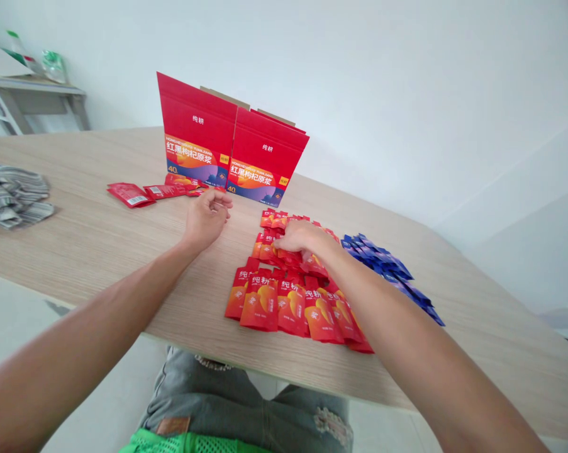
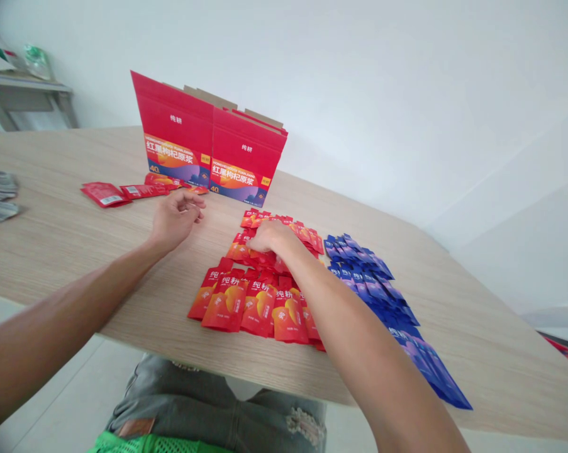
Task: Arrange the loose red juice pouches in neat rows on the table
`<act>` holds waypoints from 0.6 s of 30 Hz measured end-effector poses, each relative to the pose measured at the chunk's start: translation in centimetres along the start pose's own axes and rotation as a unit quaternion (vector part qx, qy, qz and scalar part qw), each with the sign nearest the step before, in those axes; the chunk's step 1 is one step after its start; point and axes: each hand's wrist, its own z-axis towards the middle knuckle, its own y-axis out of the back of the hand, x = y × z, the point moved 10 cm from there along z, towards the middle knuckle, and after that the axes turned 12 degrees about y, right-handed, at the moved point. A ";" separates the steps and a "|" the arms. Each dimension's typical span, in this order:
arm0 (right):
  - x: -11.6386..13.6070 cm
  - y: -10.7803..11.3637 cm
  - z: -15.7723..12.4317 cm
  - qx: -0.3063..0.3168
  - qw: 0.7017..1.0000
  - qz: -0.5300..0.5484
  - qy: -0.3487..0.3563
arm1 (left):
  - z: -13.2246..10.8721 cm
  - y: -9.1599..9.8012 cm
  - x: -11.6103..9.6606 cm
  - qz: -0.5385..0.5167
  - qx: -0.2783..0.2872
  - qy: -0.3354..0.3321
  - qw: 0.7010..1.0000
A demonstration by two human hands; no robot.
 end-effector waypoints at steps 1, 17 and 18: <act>0.0 -0.3 0.2 0.011 1.000 -0.004 -0.002 | 0.0 0.0 0.0 0.003 0.001 0.001 1.000; 0.2 -0.8 -0.7 0.012 0.998 -0.055 -0.024 | 0.6 -0.6 1.4 0.162 0.031 -0.042 0.985; 0.2 -0.4 -1.1 0.003 0.998 -0.056 -0.026 | 1.0 -0.5 1.6 0.200 0.027 -0.054 0.978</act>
